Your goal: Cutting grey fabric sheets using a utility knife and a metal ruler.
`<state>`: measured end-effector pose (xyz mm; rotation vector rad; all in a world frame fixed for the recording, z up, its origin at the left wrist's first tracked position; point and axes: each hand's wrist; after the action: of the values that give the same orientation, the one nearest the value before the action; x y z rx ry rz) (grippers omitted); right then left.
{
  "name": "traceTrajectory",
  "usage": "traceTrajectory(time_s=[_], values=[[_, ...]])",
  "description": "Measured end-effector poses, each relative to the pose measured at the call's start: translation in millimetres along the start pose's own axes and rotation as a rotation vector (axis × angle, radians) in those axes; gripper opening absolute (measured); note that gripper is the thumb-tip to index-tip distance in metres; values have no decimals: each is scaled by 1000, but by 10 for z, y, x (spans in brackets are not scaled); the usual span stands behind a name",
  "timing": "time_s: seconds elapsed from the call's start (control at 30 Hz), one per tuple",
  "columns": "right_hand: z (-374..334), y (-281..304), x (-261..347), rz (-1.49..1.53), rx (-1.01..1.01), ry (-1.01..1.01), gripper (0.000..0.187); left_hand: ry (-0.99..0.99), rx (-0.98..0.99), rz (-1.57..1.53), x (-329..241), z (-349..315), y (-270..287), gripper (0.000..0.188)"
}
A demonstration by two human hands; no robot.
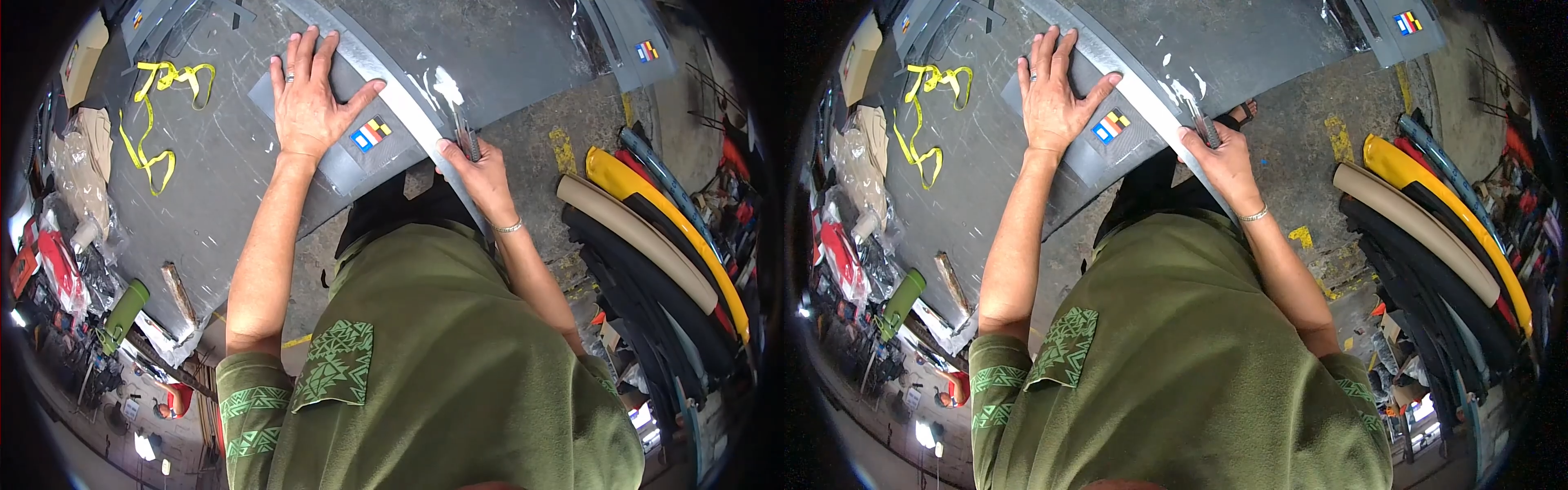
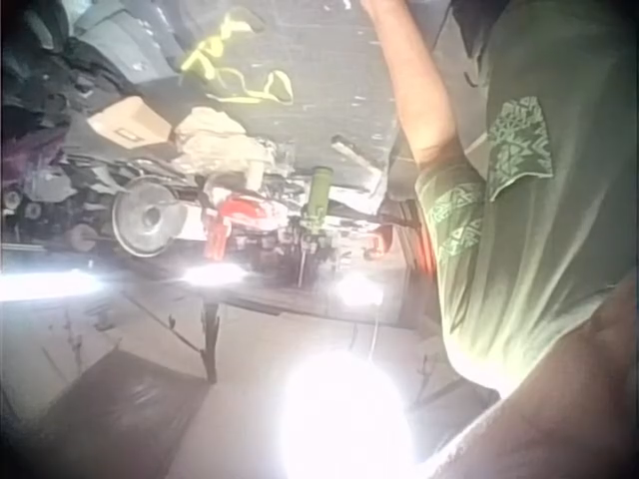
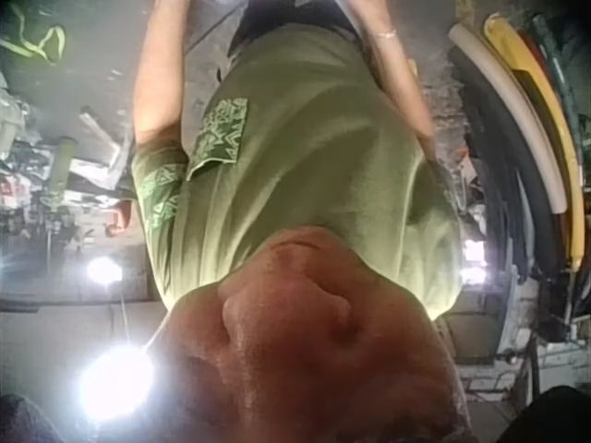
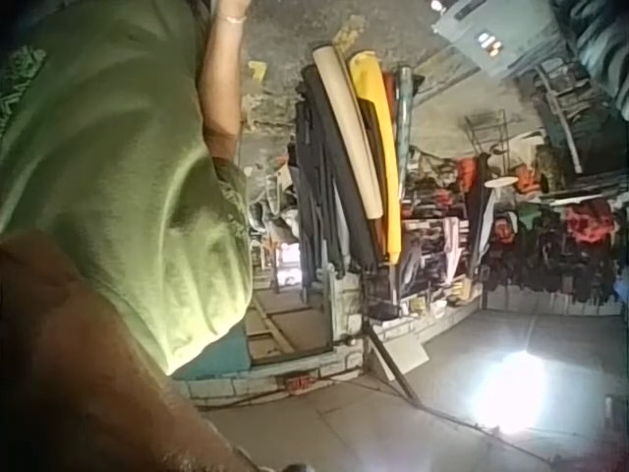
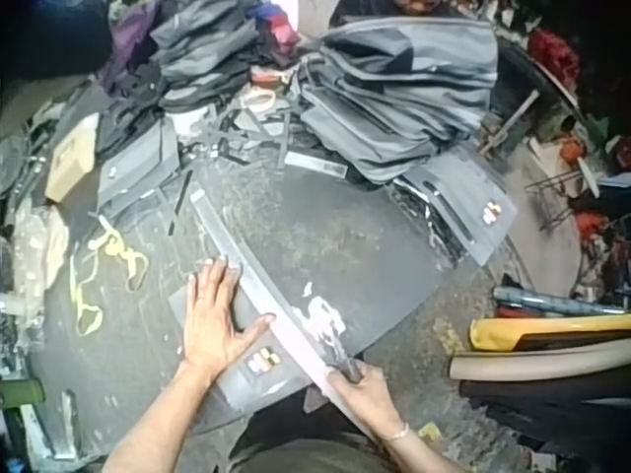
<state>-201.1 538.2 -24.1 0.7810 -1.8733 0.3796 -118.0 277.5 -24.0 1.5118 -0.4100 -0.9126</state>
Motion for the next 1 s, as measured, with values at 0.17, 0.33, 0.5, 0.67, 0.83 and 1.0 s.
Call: traceTrajectory(time_s=[0.17, 0.33, 0.5, 0.67, 0.83, 1.0], values=[[1, 5, -30, -12, -8, 9, 29, -6, -7, 6, -1, 5, -9, 93], [13, 17, -35, -25, 7, 22, 29, -5, -14, 0, 10, 7, -28, 94], [17, 20, -87, -26, 11, 10, 30, -26, -37, 1, 41, 5, -63, 95], [3, -2, -28, -4, 7, 3, 30, -24, -35, -2, 42, -1, -66, 95], [4, 0, 19, 19, 7, 2, 30, -21, -33, -2, 45, 4, -69, 95], [2, -5, 8, 26, 1, 13, 30, -13, -25, 1, 13, -2, -32, 92]])
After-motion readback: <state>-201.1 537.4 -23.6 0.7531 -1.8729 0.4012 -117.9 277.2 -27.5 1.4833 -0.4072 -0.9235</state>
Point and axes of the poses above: each hand's wrist, its own z-axis towards the middle knuckle, its own y-axis out of the back of the hand, x = y × z, and after that the axes turned 14 degrees about y, right-handed
